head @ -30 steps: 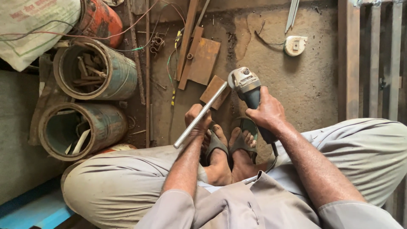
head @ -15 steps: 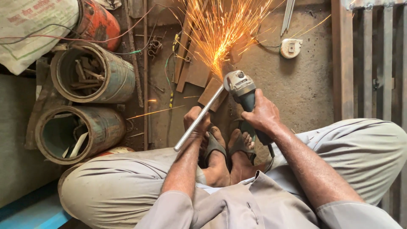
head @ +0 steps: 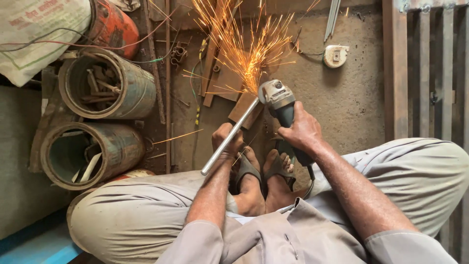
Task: The person sits on the workshop floor holding a square metal bar and uses an angle grinder to grind its end, producing sparks. They reposition the bar repeatedly and continue grinding the end and edges of the bar throughout the episode.
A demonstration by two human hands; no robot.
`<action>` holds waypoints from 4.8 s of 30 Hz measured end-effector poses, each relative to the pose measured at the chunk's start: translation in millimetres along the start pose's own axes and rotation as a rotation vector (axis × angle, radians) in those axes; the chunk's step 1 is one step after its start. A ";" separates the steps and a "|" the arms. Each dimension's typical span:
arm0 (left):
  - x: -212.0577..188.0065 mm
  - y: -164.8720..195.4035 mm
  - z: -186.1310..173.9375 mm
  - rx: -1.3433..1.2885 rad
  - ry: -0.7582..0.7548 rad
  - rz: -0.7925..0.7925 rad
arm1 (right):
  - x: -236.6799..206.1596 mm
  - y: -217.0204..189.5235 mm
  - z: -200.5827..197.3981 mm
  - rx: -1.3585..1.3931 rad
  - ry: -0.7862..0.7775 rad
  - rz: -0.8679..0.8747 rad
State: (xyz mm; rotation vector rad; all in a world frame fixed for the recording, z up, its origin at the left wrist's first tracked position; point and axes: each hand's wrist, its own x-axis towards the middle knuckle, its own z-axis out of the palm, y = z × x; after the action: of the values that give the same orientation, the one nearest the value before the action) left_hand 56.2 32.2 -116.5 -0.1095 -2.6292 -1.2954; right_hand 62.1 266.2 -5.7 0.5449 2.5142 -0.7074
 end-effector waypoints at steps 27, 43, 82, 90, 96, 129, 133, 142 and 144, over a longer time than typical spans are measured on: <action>18.3 1.7 -4.3 0.001 0.055 -0.042 | -23.9 2.5 18.5 0.090 0.075 -0.164; 18.4 -0.6 -5.5 0.019 -0.003 -0.090 | -23.1 0.2 25.9 0.125 0.109 -0.169; -8.9 9.7 3.2 0.069 0.003 -0.060 | 16.9 -4.1 -20.9 -0.085 0.032 -0.214; -8.1 11.8 1.9 0.073 -0.010 -0.068 | 10.7 -9.5 -23.6 -0.054 0.050 -0.298; -7.8 15.3 -1.0 0.046 -0.011 -0.048 | 22.1 -16.7 -26.7 -0.061 0.009 -0.196; 11.7 1.5 -2.9 0.016 0.036 -0.035 | 6.6 -0.6 0.4 -0.006 0.052 -0.217; 13.9 1.5 -3.8 0.024 0.037 -0.039 | 18.1 4.3 1.2 0.007 0.030 -0.096; 16.2 -1.9 -2.3 0.072 0.026 -0.150 | 6.2 24.4 5.0 0.038 0.082 -0.039; 22.3 -5.7 -3.8 -0.001 0.018 -0.228 | 8.2 24.1 0.7 0.095 0.103 -0.056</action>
State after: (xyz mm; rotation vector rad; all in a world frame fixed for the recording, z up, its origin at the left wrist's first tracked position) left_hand 34.1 25.2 -113.8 0.2069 -2.6884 -1.3582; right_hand 67.3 286.9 -19.7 0.5593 2.6099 -0.8437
